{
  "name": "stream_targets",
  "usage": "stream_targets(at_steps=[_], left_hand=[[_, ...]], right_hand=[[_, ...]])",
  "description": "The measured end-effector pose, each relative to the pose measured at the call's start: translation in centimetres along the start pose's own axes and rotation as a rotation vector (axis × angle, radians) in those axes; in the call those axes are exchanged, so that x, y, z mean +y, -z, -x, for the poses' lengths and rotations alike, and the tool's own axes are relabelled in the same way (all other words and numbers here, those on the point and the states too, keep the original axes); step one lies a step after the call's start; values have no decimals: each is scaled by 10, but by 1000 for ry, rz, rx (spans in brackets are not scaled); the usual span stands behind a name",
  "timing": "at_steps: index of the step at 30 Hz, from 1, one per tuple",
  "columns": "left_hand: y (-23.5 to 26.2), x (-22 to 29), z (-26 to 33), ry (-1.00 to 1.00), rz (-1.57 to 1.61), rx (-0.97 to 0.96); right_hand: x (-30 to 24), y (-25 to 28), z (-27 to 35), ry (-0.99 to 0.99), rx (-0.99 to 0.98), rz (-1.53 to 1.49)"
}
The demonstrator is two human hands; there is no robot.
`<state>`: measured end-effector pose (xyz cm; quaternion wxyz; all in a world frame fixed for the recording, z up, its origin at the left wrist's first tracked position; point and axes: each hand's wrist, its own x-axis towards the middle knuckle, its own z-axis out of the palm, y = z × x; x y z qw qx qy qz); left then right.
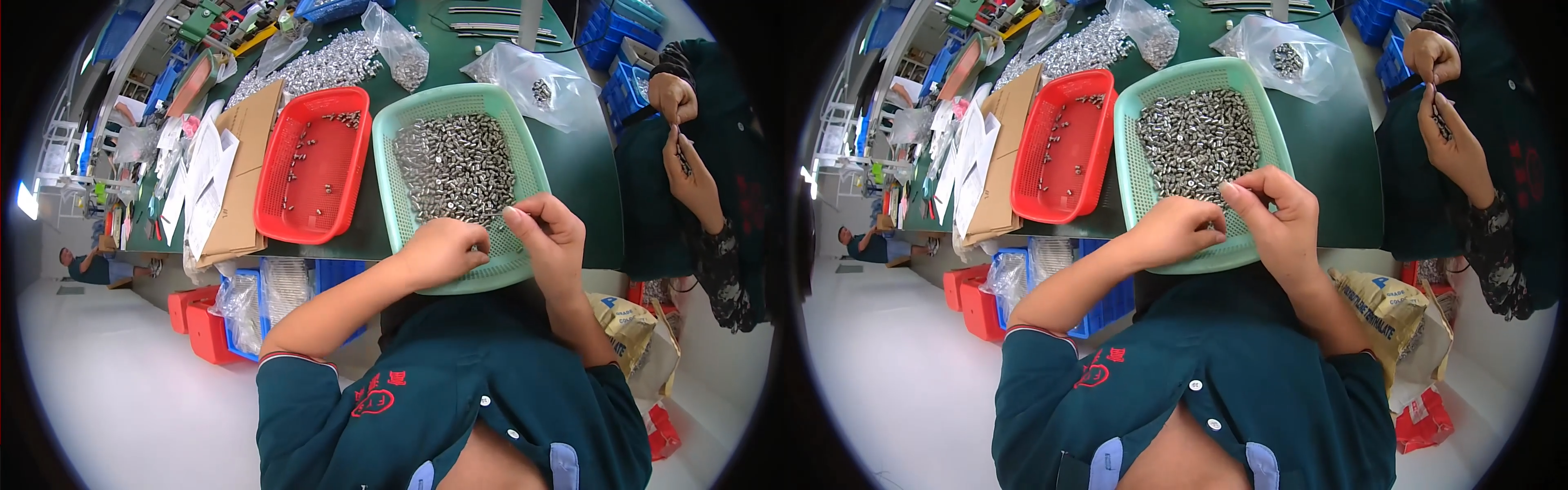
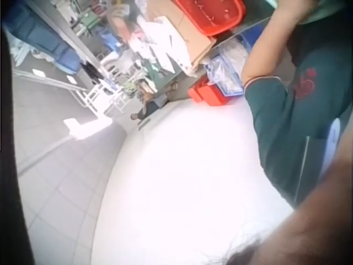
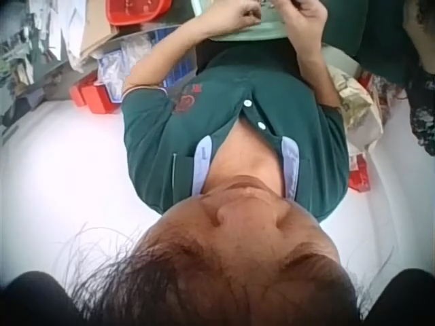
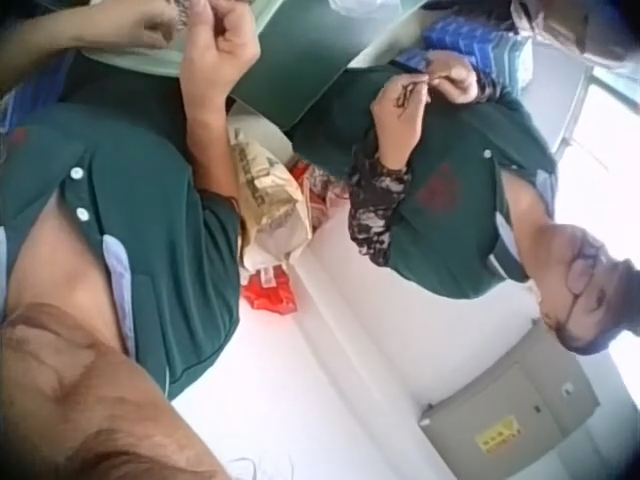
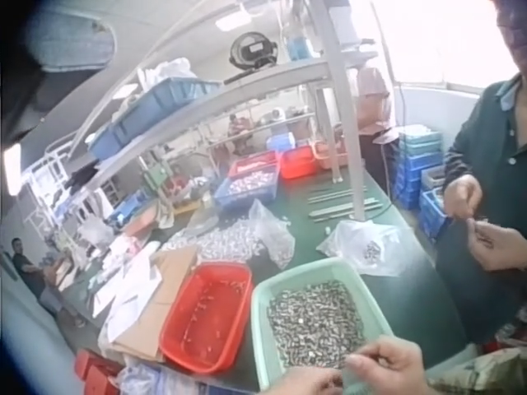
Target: Inspecting and sorting small metal components into trays and bags at a workbench.
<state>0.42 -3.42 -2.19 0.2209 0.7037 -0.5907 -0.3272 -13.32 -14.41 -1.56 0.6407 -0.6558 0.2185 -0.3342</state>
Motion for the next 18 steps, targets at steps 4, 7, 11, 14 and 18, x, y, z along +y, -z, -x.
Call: stream_targets(at_steps=[4, 7, 11, 14, 18], left_hand=[[-7, 4, -10, -69, -475, -139], [-9, 3, -18, -170, -604, -95], [-3, 17, -29, -115, -656, -212], [3, 19, -34, -99, -672, -292], [9, 3, -30, 14, -50, -70]], right_hand=[[-3, 1, 1, -2, 13, 3], [-3, 4, -1, 14, 21, -15], [-2, 7, -4, 25, 28, -24], [1, 7, -5, 10, 32, -33], [1, 10, -5, -8, 47, -83]])
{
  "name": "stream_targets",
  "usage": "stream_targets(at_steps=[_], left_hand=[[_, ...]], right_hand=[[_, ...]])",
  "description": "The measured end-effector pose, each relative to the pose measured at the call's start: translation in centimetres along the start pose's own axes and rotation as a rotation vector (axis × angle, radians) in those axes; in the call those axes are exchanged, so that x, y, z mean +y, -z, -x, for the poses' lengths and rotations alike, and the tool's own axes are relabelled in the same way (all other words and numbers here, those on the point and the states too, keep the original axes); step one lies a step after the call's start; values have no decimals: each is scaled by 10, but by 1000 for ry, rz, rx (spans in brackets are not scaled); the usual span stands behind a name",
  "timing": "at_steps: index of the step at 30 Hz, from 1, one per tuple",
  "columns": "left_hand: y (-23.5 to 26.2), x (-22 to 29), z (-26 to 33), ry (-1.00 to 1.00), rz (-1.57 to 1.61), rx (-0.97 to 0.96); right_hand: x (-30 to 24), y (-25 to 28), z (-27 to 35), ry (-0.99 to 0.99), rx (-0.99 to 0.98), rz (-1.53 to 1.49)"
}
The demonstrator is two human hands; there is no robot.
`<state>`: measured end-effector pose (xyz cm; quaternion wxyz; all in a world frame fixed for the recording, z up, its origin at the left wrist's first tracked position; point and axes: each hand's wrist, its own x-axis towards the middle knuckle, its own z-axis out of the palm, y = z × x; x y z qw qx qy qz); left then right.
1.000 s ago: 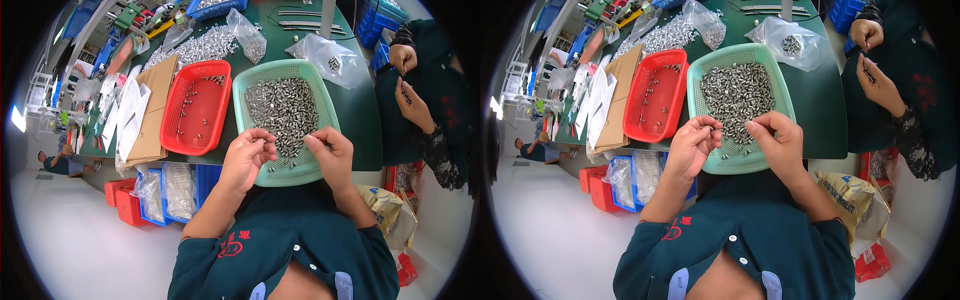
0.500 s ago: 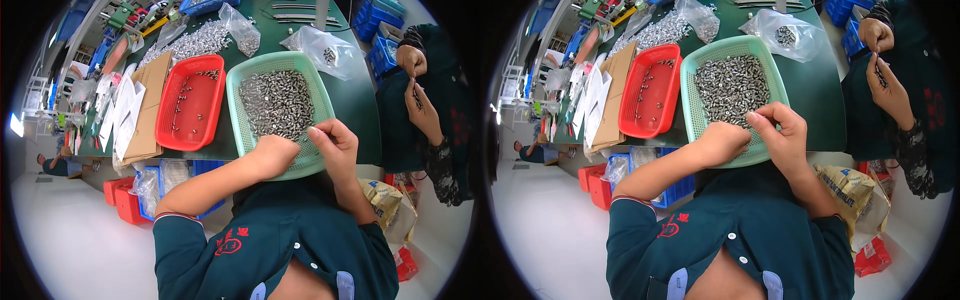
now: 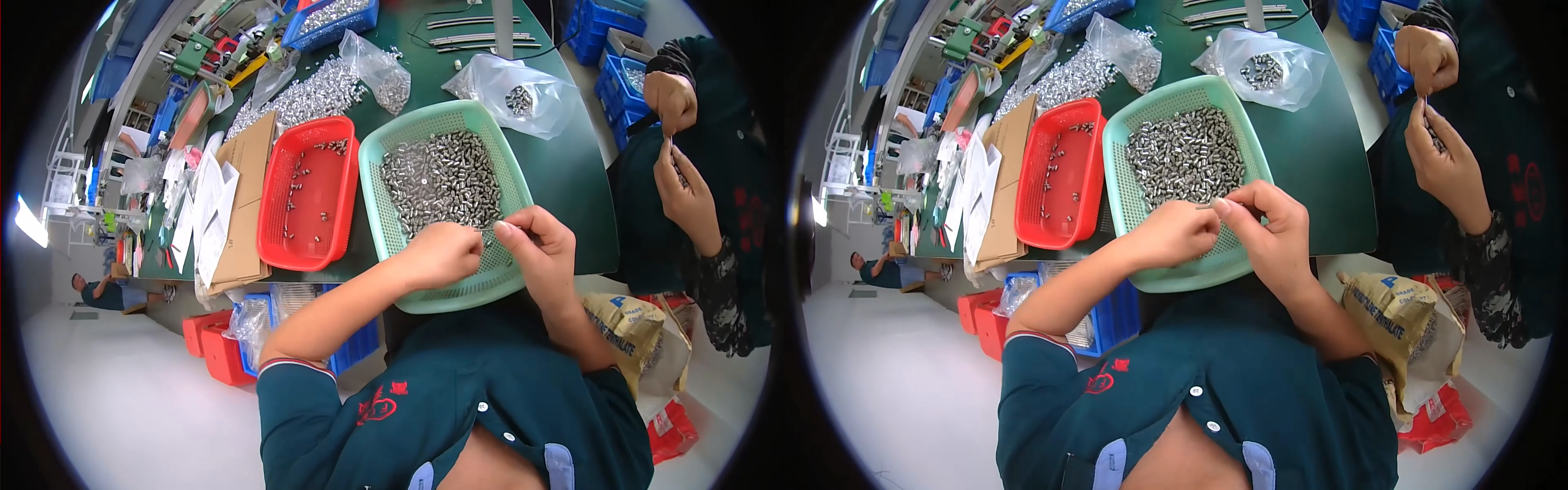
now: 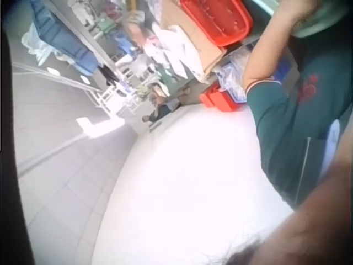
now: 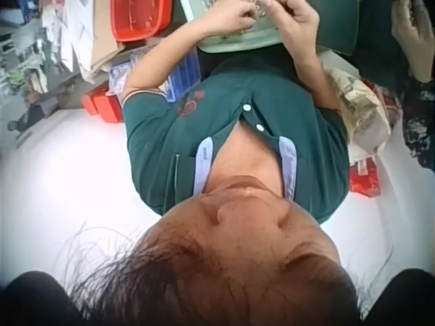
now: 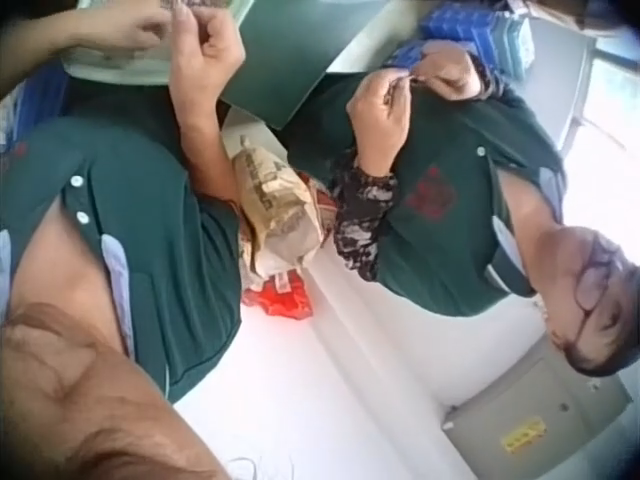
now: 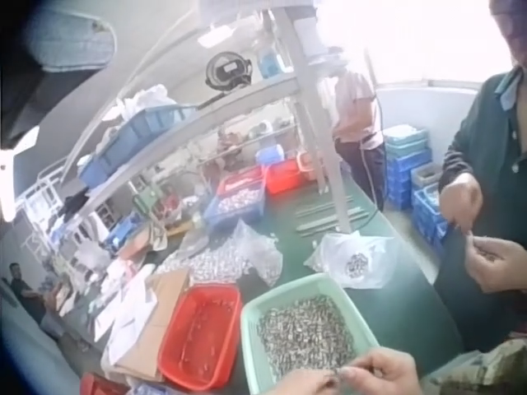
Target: Inspecting and sorting small metal components into trays and bags at a workbench.
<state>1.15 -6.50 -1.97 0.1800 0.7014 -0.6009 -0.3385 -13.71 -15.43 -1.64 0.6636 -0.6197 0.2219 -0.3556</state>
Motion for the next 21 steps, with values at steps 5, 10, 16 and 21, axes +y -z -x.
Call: stream_targets(at_steps=[5, 10, 16, 21], left_hand=[[13, -15, 19, 238, 1644, 59], [-2, 5, 32, 160, 1917, 172], [-2, 6, 39, 68, 2000, 174], [-2, 4, 40, 41, 2032, 179]], right_hand=[[3, -5, 2, -29, -10, 11], [3, -14, 1, 93, -33, 111], [-6, -20, 0, 208, -24, 197], [-3, -19, 3, 139, -37, 158]])
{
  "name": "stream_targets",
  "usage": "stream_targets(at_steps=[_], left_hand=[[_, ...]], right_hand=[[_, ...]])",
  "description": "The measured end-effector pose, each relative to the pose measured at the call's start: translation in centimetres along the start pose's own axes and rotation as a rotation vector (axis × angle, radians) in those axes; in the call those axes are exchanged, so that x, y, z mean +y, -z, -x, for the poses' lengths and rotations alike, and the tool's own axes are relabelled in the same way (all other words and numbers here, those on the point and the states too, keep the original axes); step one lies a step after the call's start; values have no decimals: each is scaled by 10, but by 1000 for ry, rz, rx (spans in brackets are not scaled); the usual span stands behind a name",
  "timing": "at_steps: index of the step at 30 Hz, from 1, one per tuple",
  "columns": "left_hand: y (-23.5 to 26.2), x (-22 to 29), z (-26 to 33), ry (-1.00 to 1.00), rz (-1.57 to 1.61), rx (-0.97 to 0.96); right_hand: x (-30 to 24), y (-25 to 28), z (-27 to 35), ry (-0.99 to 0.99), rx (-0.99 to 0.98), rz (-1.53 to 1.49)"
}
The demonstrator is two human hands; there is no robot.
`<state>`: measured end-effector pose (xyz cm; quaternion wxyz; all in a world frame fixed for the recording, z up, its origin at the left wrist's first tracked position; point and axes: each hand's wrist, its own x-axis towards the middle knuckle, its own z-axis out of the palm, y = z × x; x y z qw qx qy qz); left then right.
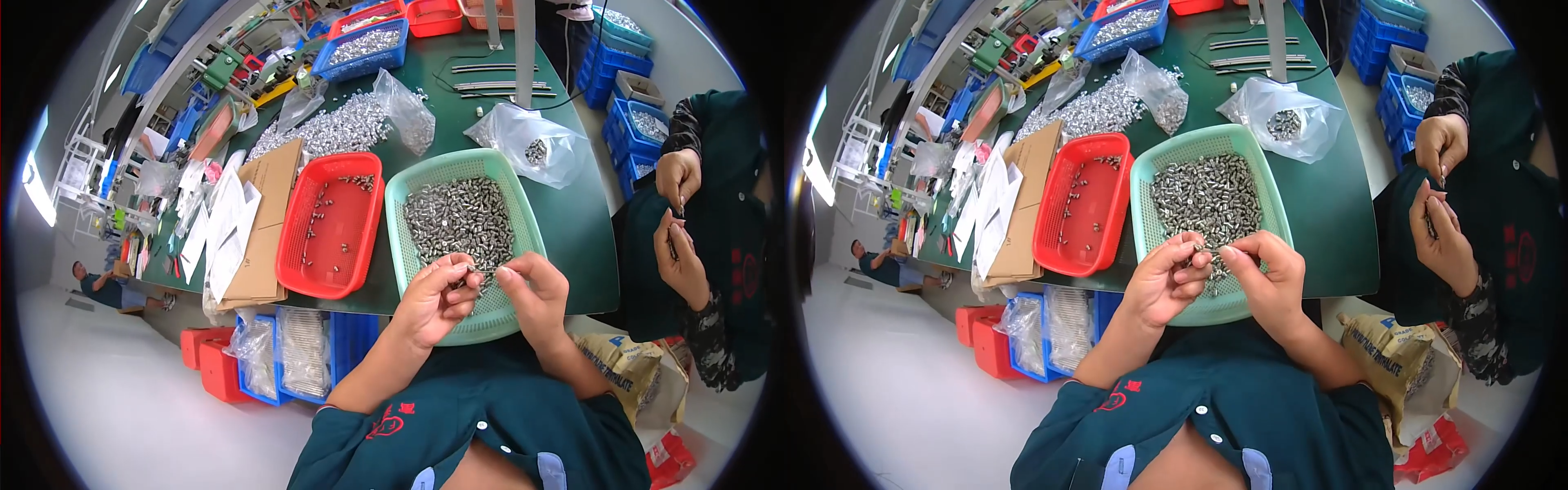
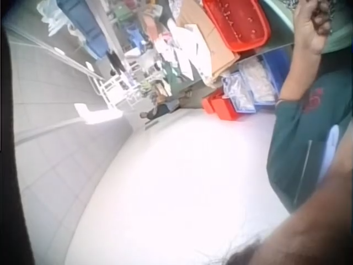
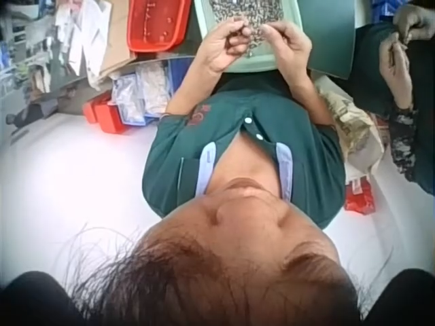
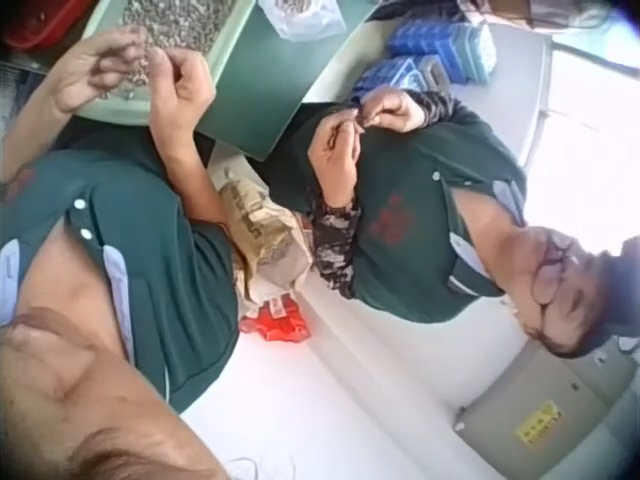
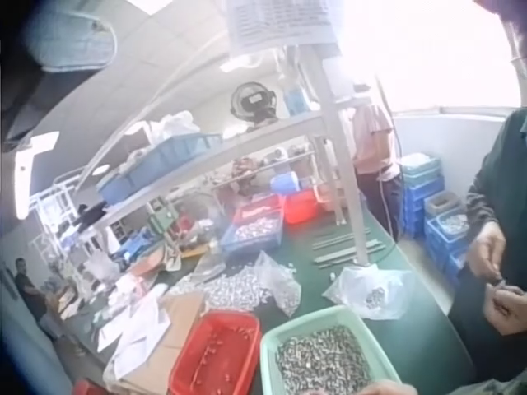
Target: Inspecting and sorting small metal components into trays and bags at a workbench.
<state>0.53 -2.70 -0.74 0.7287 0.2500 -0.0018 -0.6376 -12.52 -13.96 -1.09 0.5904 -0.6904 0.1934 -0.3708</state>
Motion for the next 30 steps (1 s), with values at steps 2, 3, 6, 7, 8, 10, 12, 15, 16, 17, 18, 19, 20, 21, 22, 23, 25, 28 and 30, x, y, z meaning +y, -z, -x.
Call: stream_targets(at_steps=[2, 3, 6, 7, 8, 10, 12, 15, 16, 17, 18, 19, 20, 21, 22, 23, 25, 28, 30], left_hand=[[0, 0, 0, -2, 3, -10], [-1, -1, 1, -7, -2, -11], [-1, -2, 1, -16, -12, -15], [-1, -2, 2, -19, -17, -17], [-1, -3, 2, -18, -18, -18], [-2, -5, 3, -35, -67, 5], [-5, -5, 5, -41, -74, 1], [-9, -7, 6, -77, -153, 19], [-10, -8, 6, -108, -227, 40], [-12, -9, 8, -105, -224, 45], [-14, -8, 9, -119, -260, 69], [-15, -8, 10, -132, -297, 94], [-12, -7, 10, -127, -358, 69], [-12, -5, 11, -106, -308, 76], [-15, -3, 11, -86, -257, 84], [-10, -3, 10, -107, -237, 48], [-9, -3, 9, -150, -276, 110], [-5, -1, 13, -132, -311, 136], [-3, 0, 15, -142, -352, 158]], right_hand=[[1, 0, 0, -17, 9, -10], [1, -1, 0, -8, 13, -19], [-3, -1, 0, 21, 13, 2], [-5, 0, 0, 40, 10, 33], [-5, 0, -1, 40, 11, 33], [-6, 2, -4, 350, 26, 222], [-7, 1, -1, 254, 30, 159], [-1, -2, 3, 20, 19, -65], [1, -3, 4, -119, 4, -227], [0, -3, 3, -159, -28, -248], [0, -3, 2, -165, -28, -249], [1, -3, 2, -207, -38, -267], [1, -3, 1, -248, -47, -285], [5, -2, -1, -301, -53, -290], [6, -1, -3, -337, -40, -349], [7, 0, -5, -374, -30, -409], [5, 2, -5, -376, -12, -373], [-3, 6, -8, -2, 57, 130], [-7, 11, -15, 236, 30, 430]])
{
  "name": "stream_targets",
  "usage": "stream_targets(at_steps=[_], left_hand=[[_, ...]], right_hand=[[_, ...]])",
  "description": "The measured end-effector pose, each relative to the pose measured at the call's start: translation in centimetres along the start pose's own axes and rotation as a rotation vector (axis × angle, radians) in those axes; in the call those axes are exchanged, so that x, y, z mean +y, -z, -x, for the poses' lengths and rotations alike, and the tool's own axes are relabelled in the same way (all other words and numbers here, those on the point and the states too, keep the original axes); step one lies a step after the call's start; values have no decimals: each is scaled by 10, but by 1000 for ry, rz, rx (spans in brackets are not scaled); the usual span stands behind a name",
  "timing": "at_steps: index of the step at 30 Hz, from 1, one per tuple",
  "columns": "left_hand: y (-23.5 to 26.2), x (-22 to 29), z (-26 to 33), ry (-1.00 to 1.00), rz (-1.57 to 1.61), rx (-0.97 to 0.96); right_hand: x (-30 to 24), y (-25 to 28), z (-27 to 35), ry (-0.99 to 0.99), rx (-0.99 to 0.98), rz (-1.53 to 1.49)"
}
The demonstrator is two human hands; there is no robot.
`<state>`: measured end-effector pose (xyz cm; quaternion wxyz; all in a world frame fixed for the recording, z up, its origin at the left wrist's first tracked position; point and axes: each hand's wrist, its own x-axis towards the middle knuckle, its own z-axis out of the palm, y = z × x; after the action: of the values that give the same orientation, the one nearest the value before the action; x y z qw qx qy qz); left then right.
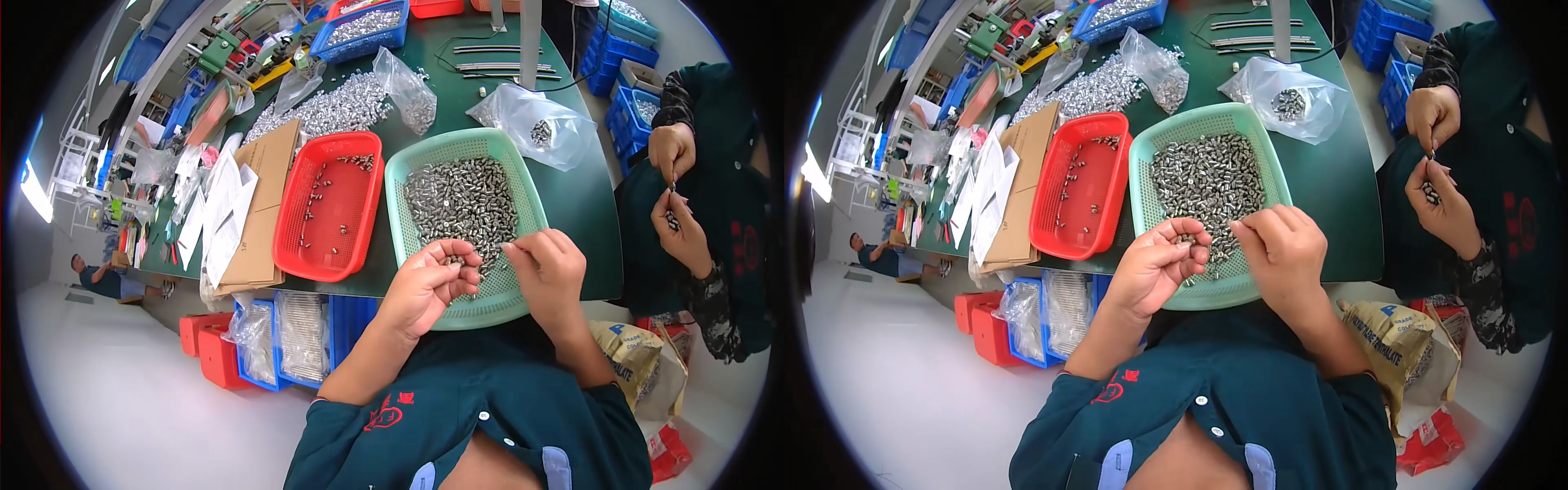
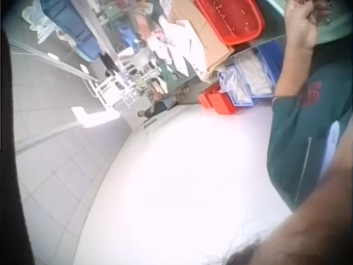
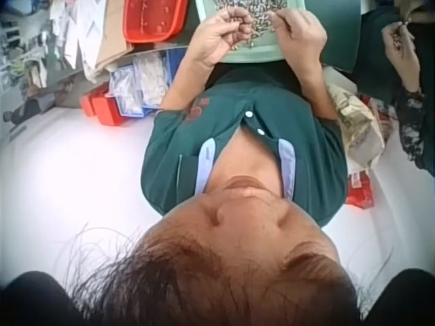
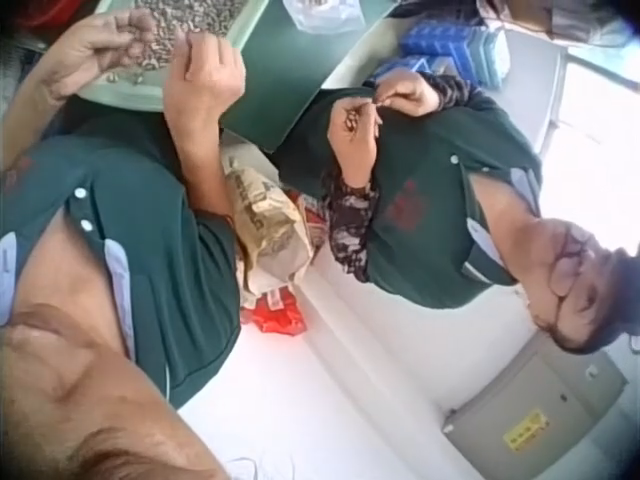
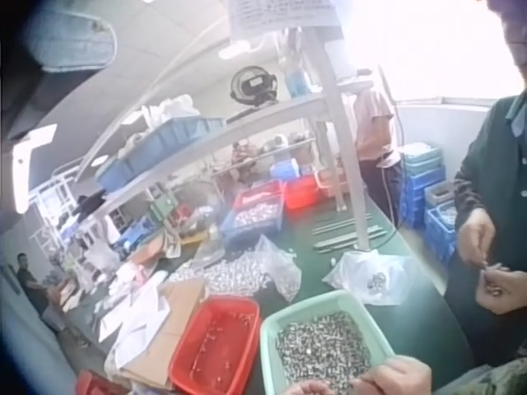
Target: Inspecting and sorting small metal components into trays and bags at a workbench.
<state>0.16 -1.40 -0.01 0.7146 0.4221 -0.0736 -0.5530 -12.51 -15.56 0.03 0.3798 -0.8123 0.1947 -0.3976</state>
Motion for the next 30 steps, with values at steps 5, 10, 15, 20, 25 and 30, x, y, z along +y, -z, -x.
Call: stream_targets(at_steps=[5, 10, 15, 20, 25, 30], left_hand=[[3, -2, 1, 30, 48, -50], [-1, -6, 3, 80, 127, -110], [-3, -7, 5, 98, 123, -100], [-4, -5, 5, 81, 137, -97], [-4, -7, 4, 51, 80, -102], [-3, -6, 6, 38, 50, -174]], right_hand=[[-11, 4, 2, 138, 47, 95], [-6, -5, 13, -284, -108, -437], [-5, -11, 14, -464, -210, -664], [-2, -11, 16, -430, -173, -638], [-15, -1, 10, -261, -185, -393], [-15, 1, 12, -49, -165, -239]])
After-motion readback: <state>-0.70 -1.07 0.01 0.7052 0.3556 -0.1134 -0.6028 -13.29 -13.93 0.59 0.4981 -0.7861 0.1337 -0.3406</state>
